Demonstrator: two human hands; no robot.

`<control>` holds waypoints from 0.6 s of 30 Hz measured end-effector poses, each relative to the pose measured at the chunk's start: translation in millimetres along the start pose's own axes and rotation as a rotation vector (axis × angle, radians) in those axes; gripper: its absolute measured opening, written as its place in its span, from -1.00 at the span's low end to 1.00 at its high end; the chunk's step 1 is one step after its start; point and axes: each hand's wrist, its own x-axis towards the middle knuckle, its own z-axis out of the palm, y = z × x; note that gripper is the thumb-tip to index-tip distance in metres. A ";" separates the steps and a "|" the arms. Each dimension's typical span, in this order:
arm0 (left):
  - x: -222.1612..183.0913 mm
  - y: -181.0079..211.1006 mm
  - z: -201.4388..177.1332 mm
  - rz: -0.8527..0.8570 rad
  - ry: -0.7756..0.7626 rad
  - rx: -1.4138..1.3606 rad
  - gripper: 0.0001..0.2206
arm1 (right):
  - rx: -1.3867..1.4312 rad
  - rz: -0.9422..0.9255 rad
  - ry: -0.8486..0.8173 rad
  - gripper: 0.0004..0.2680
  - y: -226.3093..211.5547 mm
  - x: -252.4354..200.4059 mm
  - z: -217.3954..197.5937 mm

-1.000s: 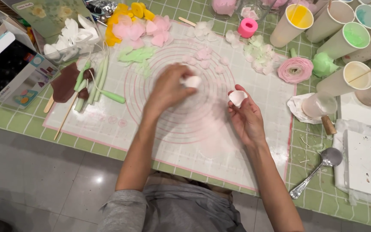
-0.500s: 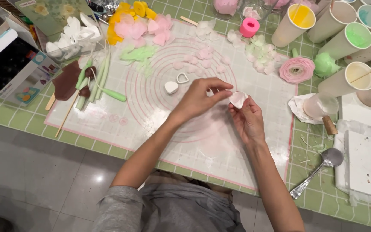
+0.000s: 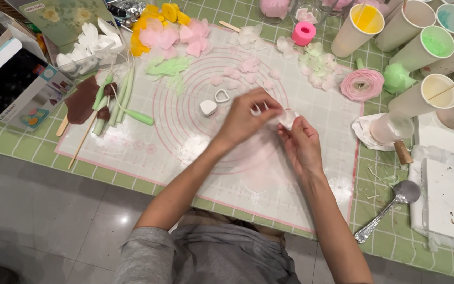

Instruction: Using a small cutter and hands to shape wax pieces into decorative elements on a silicone mat.

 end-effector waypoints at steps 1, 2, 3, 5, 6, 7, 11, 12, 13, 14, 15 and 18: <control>6.9 -7.5 -11.4 0.000 0.001 0.002 -0.91 | 0.001 0.001 -0.002 -0.76 -2.6 1.3 0.0; 14.7 -14.7 -22.8 -0.022 0.067 0.039 -0.92 | 0.052 -0.005 0.060 -0.74 -5.5 3.0 0.0; 22.5 -21.8 -34.1 -0.044 0.133 0.077 -0.93 | 0.103 -0.010 0.121 -0.72 -8.6 4.6 0.0; 34.3 -35.3 -54.2 -0.089 0.144 0.194 -0.93 | 0.166 -0.016 0.148 -0.72 -16.2 5.9 -3.9; 39.8 -42.0 -64.4 -0.134 0.157 0.307 -0.93 | 0.224 -0.021 0.175 -0.71 -20.4 6.8 -5.7; 42.5 -48.2 -64.6 -0.135 0.160 0.309 -0.93 | 0.224 -0.018 0.171 -0.71 -20.9 6.9 -8.0; 60.2 -67.0 -53.8 -0.130 0.057 0.498 -0.92 | 0.264 -0.025 0.172 -0.70 -20.7 9.3 -13.9; 65.7 -70.3 -47.0 -0.114 0.014 0.528 -0.93 | 0.265 -0.021 0.170 -0.70 -20.3 9.1 -15.2; 68.2 -77.1 -40.0 -0.115 0.013 0.527 -0.93 | 0.265 -0.021 0.172 -0.70 -18.3 8.4 -15.8; 72.7 -83.5 -33.1 -0.104 -0.011 0.572 -0.94 | 0.261 -0.019 0.168 -0.70 -17.6 9.1 -16.1; 77.4 -89.6 -26.1 -0.093 -0.036 0.617 -0.95 | 0.258 -0.017 0.164 -0.70 -17.1 9.9 -16.4; 83.6 -104.5 -24.9 -0.020 -0.023 0.652 -0.90 | 0.265 -0.027 0.163 -0.70 -17.1 9.2 -18.8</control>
